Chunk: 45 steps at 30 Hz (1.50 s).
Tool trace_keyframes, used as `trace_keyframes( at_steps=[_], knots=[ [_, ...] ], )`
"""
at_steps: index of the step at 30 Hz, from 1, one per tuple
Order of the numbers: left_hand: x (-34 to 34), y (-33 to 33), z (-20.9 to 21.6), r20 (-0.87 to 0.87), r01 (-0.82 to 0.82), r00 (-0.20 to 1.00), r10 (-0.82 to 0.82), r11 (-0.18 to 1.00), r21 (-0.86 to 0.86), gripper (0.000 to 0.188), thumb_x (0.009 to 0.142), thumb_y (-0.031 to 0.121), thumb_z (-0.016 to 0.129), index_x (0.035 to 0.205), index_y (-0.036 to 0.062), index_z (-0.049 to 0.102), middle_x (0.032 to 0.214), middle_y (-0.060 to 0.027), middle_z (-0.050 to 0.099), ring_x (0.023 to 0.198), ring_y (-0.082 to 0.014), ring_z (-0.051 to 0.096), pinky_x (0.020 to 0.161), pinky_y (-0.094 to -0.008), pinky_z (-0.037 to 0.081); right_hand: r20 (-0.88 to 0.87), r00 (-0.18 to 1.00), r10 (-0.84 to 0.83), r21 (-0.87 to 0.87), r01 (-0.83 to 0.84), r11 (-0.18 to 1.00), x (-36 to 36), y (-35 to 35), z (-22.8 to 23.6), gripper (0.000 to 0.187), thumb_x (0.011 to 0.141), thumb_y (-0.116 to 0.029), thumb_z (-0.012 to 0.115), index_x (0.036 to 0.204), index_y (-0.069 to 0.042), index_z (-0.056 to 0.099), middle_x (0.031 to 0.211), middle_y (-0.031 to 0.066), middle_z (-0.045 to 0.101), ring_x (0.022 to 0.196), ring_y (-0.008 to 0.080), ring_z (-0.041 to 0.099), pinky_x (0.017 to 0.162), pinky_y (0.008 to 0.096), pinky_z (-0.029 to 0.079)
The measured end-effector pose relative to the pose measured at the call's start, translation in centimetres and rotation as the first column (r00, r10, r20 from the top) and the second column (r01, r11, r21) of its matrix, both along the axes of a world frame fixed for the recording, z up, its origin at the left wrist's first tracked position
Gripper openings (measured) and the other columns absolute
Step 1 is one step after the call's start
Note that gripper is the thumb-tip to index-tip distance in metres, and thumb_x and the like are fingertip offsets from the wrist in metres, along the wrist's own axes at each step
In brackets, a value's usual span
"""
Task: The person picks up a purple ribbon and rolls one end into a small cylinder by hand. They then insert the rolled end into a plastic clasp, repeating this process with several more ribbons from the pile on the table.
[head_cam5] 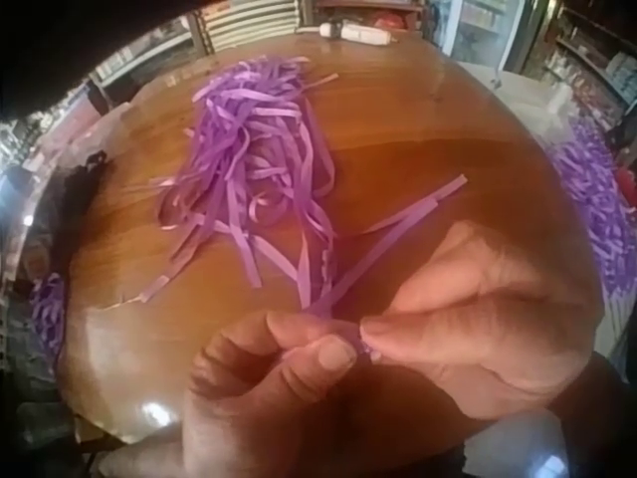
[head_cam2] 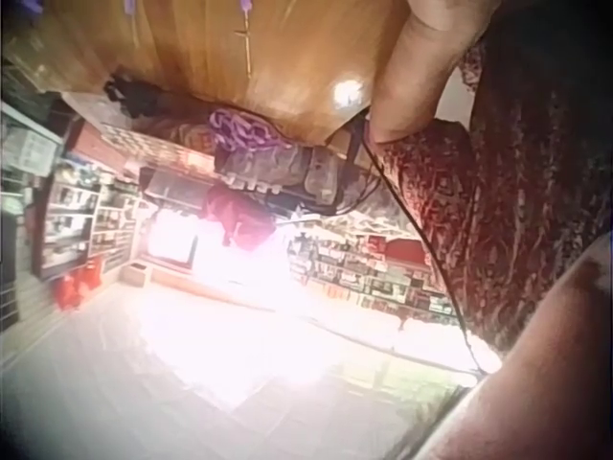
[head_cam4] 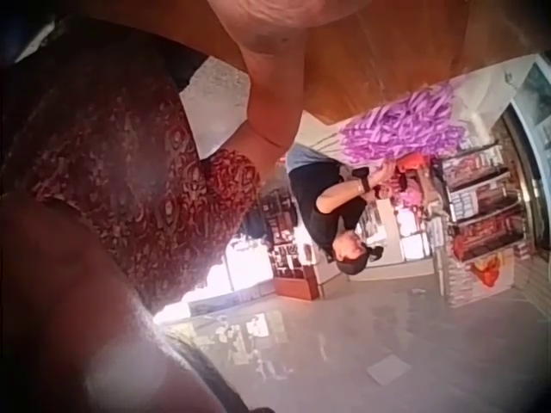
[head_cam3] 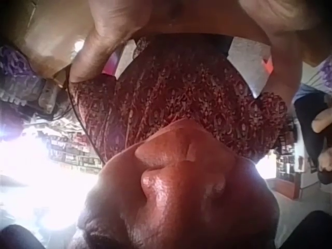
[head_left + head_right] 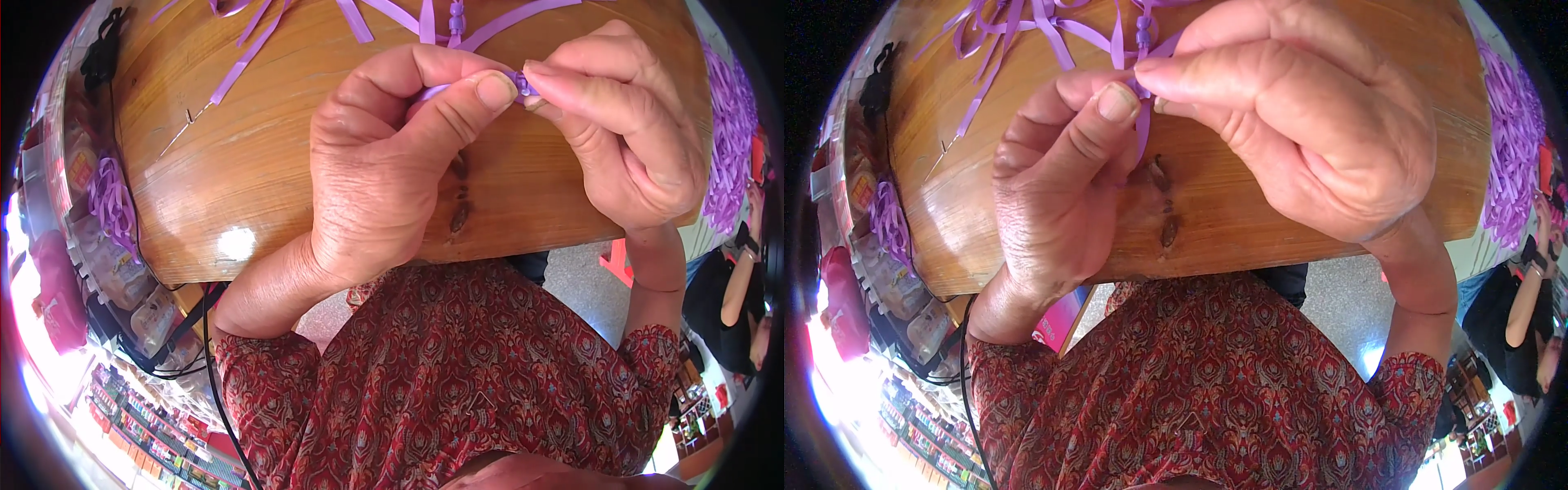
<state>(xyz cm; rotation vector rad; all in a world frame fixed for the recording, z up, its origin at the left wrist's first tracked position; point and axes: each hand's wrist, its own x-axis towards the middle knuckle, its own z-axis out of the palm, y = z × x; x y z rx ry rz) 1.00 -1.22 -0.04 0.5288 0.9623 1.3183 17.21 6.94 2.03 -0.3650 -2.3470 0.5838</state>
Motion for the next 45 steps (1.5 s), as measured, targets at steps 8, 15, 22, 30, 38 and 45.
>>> trace_keyframes(
  at_steps=[8,15,22,30,38,45],
  knots=[
    [0.1,-0.6,-0.4,-0.215,-0.037,0.975,0.06,0.993,0.109,0.01,0.085,0.001,0.061,0.095,0.0027,0.063,0.08,0.001,0.061,0.067,-0.0038,0.048,0.062,-0.0164,0.038,0.176,0.972,-0.155,-0.024,0.162,0.987,-0.6,-1.0,1.8,0.017,0.075,0.001,0.07,0.091,0.001,0.065,0.08,0.0087,0.063,0.071,0.0167,0.062,0.06,0.0223,0.049],
    [-0.3,-0.3,-0.5,-0.135,0.035,0.991,-0.018,0.991,0.129,0.009,0.087,0.005,0.061,0.094,0.0026,0.064,0.08,0.0008,0.061,0.07,-0.0041,0.048,0.065,-0.0168,0.038,0.201,0.967,-0.158,-0.116,0.184,0.976,-0.5,-0.6,2.4,0.018,0.072,0.001,0.071,0.089,0.0,0.066,0.078,0.009,0.062,0.068,0.0171,0.06,0.057,0.0231,0.046],
    [-0.4,-0.1,-0.7,-0.542,0.093,0.83,0.133,0.925,0.369,0.011,0.091,0.011,0.057,0.096,0.0039,0.063,0.08,0.0037,0.057,0.073,-0.004,0.045,0.067,-0.0194,0.038,0.019,0.978,-0.208,-0.383,0.199,0.902,-0.2,-1.7,1.2,0.019,0.074,0.005,0.068,0.092,0.002,0.064,0.084,0.011,0.061,0.074,0.0181,0.058,0.064,0.0242,0.045],
    [-1.0,0.7,-0.9,-0.75,0.295,0.555,0.36,0.758,0.582,0.015,0.085,0.006,0.062,0.098,-0.0004,0.06,0.074,-0.0014,0.052,0.066,-0.01,0.044,0.061,-0.0214,0.036,-0.155,0.944,-0.292,-0.622,0.136,0.771,0.3,-1.9,0.6,0.021,0.075,0.008,0.065,0.096,0.004,0.062,0.09,0.0129,0.061,0.081,0.0191,0.057,0.07,0.0253,0.045],
    [-1.0,1.1,-1.7,-0.655,0.3,0.493,0.572,0.595,0.745,0.017,0.08,-0.002,0.064,0.096,-0.0051,0.06,0.072,-0.005,0.054,0.06,-0.0137,0.044,0.054,-0.0245,0.037,-0.001,1.0,-0.021,-0.348,0.02,0.937,0.9,-0.6,1.1,0.021,0.077,0.007,0.065,0.097,0.003,0.061,0.094,0.0141,0.062,0.085,0.0194,0.057,0.074,0.0261,0.045],
    [-1.6,0.7,-1.1,-0.728,0.342,0.547,0.414,0.683,0.645,0.016,0.083,-0.001,0.06,0.098,-0.0056,0.06,0.071,-0.0051,0.052,0.062,-0.0123,0.043,0.057,-0.0237,0.036,0.001,1.0,0.003,-0.238,-0.003,0.971,0.8,-0.5,1.1,0.021,0.075,0.005,0.067,0.095,0.004,0.062,0.092,0.0132,0.062,0.082,0.0195,0.057,0.07,0.0258,0.045]
  ],
)
